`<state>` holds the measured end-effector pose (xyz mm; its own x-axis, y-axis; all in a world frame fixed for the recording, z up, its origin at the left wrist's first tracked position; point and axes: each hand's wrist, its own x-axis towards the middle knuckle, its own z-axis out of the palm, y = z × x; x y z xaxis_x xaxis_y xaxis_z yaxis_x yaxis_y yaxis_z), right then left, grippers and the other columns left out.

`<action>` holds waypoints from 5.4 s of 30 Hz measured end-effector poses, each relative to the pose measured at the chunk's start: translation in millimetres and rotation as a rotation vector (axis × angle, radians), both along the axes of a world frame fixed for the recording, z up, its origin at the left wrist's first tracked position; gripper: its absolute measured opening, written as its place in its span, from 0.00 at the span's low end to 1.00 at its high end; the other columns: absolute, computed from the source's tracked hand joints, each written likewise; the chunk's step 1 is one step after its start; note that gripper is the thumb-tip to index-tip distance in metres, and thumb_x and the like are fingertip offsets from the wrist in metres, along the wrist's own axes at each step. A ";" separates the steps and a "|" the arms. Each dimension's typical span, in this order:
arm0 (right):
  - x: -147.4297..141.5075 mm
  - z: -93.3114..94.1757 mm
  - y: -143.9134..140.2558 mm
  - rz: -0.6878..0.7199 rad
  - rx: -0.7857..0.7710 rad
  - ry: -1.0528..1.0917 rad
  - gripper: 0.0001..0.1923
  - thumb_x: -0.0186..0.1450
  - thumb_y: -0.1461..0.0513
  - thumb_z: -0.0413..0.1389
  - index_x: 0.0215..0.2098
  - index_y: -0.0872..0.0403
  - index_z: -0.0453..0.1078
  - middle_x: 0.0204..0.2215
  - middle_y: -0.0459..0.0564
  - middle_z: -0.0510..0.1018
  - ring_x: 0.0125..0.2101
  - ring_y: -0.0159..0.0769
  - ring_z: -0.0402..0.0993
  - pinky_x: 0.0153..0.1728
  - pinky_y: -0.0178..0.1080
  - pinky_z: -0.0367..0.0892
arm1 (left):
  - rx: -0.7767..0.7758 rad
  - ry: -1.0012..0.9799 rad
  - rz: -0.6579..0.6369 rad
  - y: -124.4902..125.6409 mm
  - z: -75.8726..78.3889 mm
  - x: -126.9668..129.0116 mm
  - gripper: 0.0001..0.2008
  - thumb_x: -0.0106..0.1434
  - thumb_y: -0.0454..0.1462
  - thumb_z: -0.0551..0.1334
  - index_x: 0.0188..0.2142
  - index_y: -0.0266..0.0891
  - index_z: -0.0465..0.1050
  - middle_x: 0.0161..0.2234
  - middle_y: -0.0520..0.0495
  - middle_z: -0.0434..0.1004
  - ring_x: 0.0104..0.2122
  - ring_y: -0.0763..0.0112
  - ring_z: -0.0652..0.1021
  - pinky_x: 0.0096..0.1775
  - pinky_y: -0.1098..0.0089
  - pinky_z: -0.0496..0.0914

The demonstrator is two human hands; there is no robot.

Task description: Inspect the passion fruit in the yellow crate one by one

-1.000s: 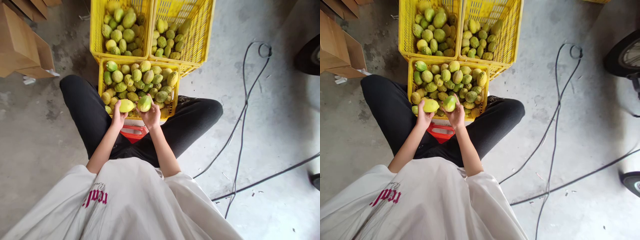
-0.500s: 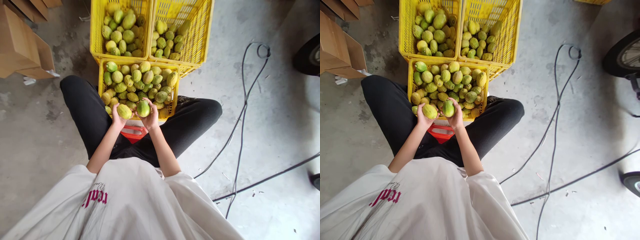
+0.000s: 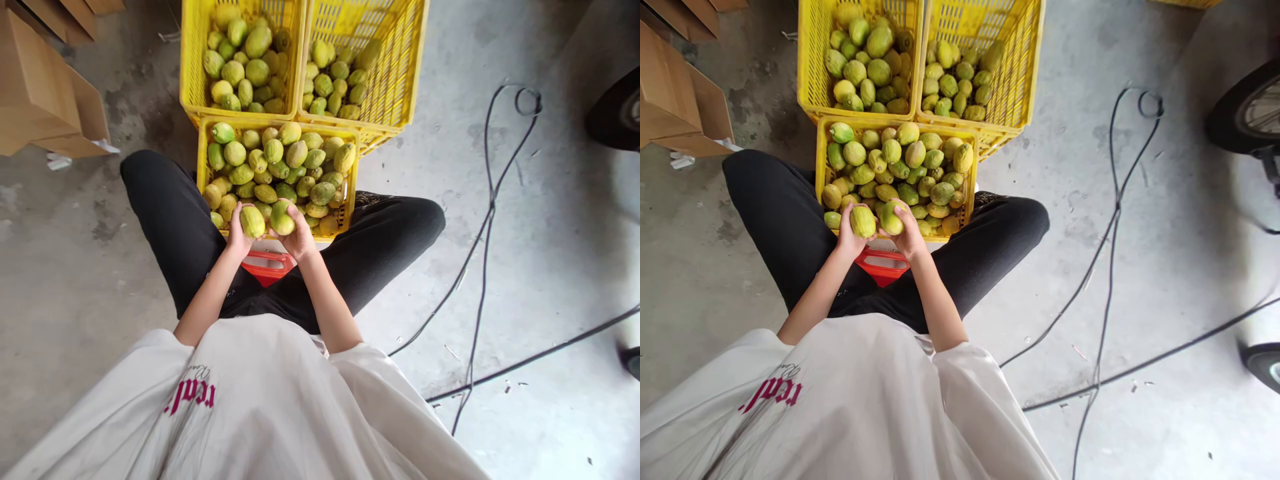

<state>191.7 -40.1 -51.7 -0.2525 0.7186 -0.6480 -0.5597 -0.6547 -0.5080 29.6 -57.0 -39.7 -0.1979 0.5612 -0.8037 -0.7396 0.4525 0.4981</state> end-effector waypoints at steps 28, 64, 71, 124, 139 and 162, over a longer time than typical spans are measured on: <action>-9.5 -7.4 4.3 -0.149 -0.078 -0.045 0.13 0.74 0.49 0.71 0.48 0.43 0.75 0.40 0.46 0.88 0.52 0.52 0.94 0.50 0.48 0.94 | -0.009 -0.037 -0.053 -1.7 12.9 8.1 0.10 0.79 0.47 0.77 0.48 0.47 0.83 0.40 0.44 0.89 0.47 0.48 0.93 0.43 0.58 0.90; -0.6 -4.1 14.3 -0.156 0.007 -0.200 0.16 0.72 0.52 0.77 0.50 0.41 0.77 0.43 0.44 0.84 0.52 0.47 0.88 0.44 0.43 0.92 | 0.093 0.016 -0.056 0.1 28.6 13.5 0.06 0.78 0.35 0.74 0.51 0.47 0.84 0.53 0.43 0.88 0.60 0.51 0.91 0.53 0.61 0.93; -1.8 -0.3 8.8 -0.128 -0.031 -0.231 0.09 0.80 0.54 0.70 0.52 0.43 0.77 0.45 0.41 0.82 0.45 0.38 0.82 0.32 0.32 0.76 | 0.171 0.049 -0.165 -4.4 31.4 16.4 0.15 0.72 0.30 0.80 0.53 0.47 0.84 0.50 0.47 0.83 0.55 0.57 0.89 0.55 0.65 0.90; -7.1 -15.0 3.8 -0.211 -0.017 -0.101 0.22 0.68 0.49 0.80 0.51 0.42 0.77 0.50 0.44 0.87 0.61 0.50 0.91 0.57 0.51 0.95 | 0.122 0.028 0.067 -4.7 -10.9 6.7 0.15 0.68 0.42 0.85 0.45 0.46 0.82 0.38 0.48 0.86 0.34 0.66 0.86 0.29 0.74 0.78; -8.8 11.3 10.0 -0.253 -0.131 0.073 0.09 0.78 0.57 0.60 0.54 0.43 0.80 0.46 0.51 0.94 0.67 0.59 0.94 0.63 0.63 0.95 | 0.044 0.012 0.063 -3.7 9.8 -7.9 0.17 0.76 0.49 0.68 0.57 0.46 0.82 0.42 0.44 0.92 0.58 0.42 0.97 0.53 0.55 0.93; -7.0 10.2 9.3 -0.207 -0.056 0.073 0.15 0.72 0.48 0.65 0.53 0.43 0.77 0.49 0.55 0.94 0.68 0.65 0.92 0.58 0.63 0.96 | 0.127 -0.053 -0.021 -5.5 10.6 6.8 0.19 0.76 0.46 0.69 0.63 0.49 0.80 0.43 0.49 0.87 0.49 0.50 0.96 0.47 0.58 0.92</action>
